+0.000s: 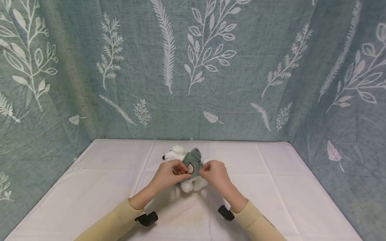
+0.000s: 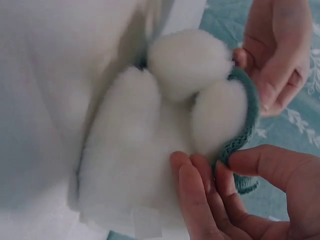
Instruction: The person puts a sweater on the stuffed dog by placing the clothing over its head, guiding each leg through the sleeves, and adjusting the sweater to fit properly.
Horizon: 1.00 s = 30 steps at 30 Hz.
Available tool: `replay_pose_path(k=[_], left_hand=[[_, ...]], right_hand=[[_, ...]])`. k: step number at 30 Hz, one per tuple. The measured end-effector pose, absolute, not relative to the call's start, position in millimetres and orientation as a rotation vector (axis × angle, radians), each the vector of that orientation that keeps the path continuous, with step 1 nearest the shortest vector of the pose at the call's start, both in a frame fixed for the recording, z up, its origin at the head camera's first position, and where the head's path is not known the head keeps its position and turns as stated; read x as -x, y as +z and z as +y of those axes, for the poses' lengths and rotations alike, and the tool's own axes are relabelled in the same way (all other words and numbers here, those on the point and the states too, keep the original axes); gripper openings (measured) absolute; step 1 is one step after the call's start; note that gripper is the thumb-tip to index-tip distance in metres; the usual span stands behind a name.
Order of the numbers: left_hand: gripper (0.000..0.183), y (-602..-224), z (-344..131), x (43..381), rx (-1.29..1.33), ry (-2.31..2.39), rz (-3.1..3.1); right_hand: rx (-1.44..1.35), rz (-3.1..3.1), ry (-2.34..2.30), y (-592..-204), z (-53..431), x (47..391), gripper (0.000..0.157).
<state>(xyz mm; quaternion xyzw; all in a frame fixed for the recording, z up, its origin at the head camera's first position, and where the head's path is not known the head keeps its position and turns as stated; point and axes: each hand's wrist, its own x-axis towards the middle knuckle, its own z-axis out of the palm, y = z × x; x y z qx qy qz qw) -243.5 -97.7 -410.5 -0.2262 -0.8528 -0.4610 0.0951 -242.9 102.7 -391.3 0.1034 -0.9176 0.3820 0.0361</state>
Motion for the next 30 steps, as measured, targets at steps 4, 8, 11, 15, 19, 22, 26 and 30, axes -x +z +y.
replay_pose_path(k=[4,8,11,15,19,22,26,30], left_hand=[[0.024,-414.8,-93.7,241.2,0.707,-1.364,-2.581],[0.024,-418.5,-91.3,239.0,0.746,-1.359,-2.56],[0.018,-420.0,-90.3,238.2,0.769,-1.363,-2.523],[0.015,-420.6,-91.5,237.3,0.806,-1.374,-2.476],[0.013,-420.3,-94.4,235.2,0.914,-1.375,-2.471],[0.01,-419.6,-96.4,233.4,0.983,-1.369,-2.495],[0.004,-420.0,-97.3,234.3,1.0,-1.361,-2.512],[0.003,-421.3,-97.1,239.9,0.779,-1.397,-2.469]], right_hand=[[-0.281,-2.836,1.306,-391.9,102.4,245.1,0.009],[-0.256,-2.824,1.419,-392.0,101.8,246.7,0.009],[-0.226,-2.815,1.479,-391.5,101.7,247.1,0.01],[-0.206,-2.827,1.512,-392.3,101.3,249.0,0.019],[-0.187,-2.842,1.533,-393.1,100.8,250.0,0.029],[-0.178,-2.86,1.522,-392.2,100.7,249.7,0.03],[-0.18,-2.87,1.491,-391.1,101.1,249.2,0.02],[-0.186,-2.868,1.49,-392.0,101.8,250.8,0.013]])
